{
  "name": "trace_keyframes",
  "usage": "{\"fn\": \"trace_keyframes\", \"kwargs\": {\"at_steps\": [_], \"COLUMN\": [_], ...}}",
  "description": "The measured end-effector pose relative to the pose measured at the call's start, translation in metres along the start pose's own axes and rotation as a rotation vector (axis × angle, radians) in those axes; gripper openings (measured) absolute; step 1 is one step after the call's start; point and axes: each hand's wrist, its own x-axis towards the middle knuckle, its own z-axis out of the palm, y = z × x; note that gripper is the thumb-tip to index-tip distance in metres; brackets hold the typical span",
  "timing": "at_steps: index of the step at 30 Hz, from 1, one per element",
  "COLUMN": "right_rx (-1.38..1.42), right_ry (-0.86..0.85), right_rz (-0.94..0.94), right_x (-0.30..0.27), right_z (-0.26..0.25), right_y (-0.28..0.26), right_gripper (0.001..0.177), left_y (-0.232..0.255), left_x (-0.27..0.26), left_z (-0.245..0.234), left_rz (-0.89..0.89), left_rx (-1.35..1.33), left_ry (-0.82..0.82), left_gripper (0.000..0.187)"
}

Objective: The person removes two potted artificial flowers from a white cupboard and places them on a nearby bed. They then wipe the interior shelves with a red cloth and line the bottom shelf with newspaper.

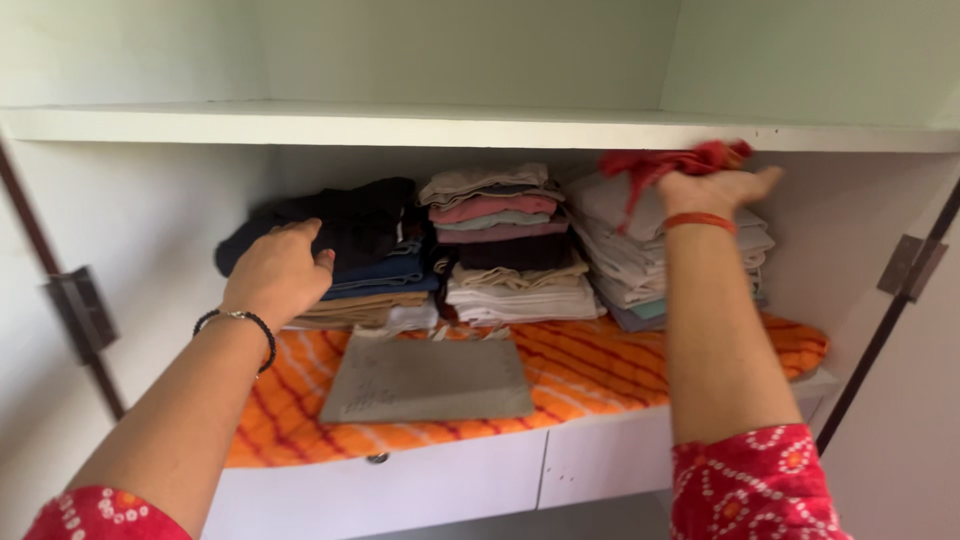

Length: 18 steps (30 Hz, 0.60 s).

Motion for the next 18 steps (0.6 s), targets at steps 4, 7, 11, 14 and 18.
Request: {"fn": "trace_keyframes", "kwargs": {"at_steps": [4, 7, 11, 14, 18], "right_rx": [0.011, -0.017, -0.018, -0.045, -0.03], "right_ry": [-0.046, -0.073, -0.345, -0.425, -0.478], "right_rz": [-0.071, -0.108, -0.025, 0.095, 0.228], "right_x": [0.055, 0.103, 0.168, 0.212, 0.249], "right_z": [-0.011, -0.027, -0.043, -0.054, -0.07], "right_y": [-0.044, -0.056, -0.053, -0.024, 0.029], "right_gripper": [0.081, 0.081, 0.08, 0.079, 0.077], "left_y": [0.011, 0.021, 0.035, 0.042, 0.046], "left_x": [0.041, 0.075, 0.108, 0.125, 0.144], "left_z": [0.039, 0.067, 0.098, 0.11, 0.109], "left_rz": [0.022, -0.023, 0.007, -0.006, -0.136], "left_rx": [0.027, 0.01, 0.026, 0.06, 0.1], "left_ry": [0.03, 0.021, 0.082, 0.092, 0.063], "left_gripper": [0.053, 0.054, 0.052, 0.05, 0.047]}}
